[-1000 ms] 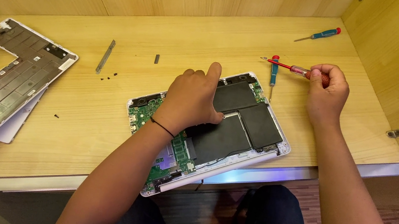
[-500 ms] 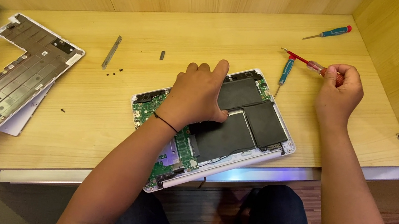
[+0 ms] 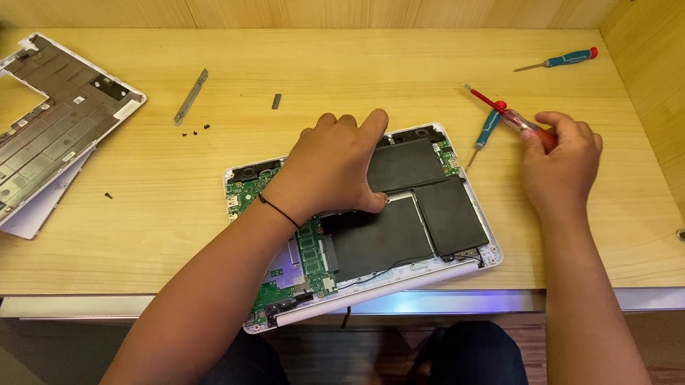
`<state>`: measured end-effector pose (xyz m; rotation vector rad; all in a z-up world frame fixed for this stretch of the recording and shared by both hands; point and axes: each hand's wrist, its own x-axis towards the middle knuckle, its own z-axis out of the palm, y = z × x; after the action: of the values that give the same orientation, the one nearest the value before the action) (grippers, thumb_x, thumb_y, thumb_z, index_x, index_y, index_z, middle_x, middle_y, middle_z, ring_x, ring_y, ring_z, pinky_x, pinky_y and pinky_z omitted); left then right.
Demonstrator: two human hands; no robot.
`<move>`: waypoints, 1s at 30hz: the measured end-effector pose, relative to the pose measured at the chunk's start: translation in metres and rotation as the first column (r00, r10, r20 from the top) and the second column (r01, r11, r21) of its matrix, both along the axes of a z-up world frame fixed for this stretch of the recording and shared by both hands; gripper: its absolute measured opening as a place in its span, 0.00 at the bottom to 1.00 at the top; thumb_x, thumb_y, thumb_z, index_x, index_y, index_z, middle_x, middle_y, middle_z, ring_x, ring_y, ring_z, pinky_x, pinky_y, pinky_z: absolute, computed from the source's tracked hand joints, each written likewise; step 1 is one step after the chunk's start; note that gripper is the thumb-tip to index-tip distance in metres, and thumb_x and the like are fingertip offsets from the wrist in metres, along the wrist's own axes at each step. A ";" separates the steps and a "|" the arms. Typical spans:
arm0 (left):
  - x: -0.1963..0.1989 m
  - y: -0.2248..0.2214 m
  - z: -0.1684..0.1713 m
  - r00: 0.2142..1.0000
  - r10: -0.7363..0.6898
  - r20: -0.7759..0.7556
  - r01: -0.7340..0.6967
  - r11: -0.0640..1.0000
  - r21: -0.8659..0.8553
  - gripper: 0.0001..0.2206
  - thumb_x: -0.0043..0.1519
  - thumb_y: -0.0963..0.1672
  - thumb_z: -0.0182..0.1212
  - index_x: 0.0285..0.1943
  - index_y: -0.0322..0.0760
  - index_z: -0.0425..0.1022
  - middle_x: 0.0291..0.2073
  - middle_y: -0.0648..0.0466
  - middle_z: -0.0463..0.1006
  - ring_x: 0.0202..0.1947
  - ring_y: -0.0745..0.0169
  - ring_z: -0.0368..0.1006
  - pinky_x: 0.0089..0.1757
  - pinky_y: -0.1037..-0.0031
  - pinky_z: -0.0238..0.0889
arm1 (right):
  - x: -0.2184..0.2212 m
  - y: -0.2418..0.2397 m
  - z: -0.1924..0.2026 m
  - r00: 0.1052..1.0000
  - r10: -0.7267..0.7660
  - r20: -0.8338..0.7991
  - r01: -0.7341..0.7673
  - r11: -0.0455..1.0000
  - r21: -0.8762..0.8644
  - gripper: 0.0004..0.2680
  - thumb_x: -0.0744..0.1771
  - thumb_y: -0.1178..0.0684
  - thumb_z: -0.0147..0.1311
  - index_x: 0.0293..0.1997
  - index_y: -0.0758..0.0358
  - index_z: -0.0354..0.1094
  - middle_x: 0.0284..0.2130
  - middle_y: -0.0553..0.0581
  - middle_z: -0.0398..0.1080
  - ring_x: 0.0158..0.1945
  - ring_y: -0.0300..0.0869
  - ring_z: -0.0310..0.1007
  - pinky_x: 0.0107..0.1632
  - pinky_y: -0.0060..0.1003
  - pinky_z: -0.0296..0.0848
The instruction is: Disassembling a laptop by removing the back cover and manipulating internal components using a screwdriver.
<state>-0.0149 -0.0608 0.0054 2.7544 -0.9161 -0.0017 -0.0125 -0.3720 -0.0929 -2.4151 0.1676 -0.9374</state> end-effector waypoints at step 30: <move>0.006 0.005 0.007 0.976 0.046 -0.211 -0.039 0.999 0.037 0.31 0.43 0.54 0.71 0.54 0.49 0.62 0.46 0.48 0.66 0.51 0.48 0.59 0.43 0.56 0.60 | -0.078 0.031 0.089 0.863 0.436 0.254 -0.485 0.575 0.659 0.13 0.70 0.63 0.42 0.58 0.57 0.44 0.38 0.63 0.64 0.40 0.56 0.76 0.32 0.39 0.78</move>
<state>-0.0092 -0.0560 0.0124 2.7357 -0.8064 -0.2998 -0.0903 -0.3412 -0.0040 -1.5692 -0.1206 -0.5475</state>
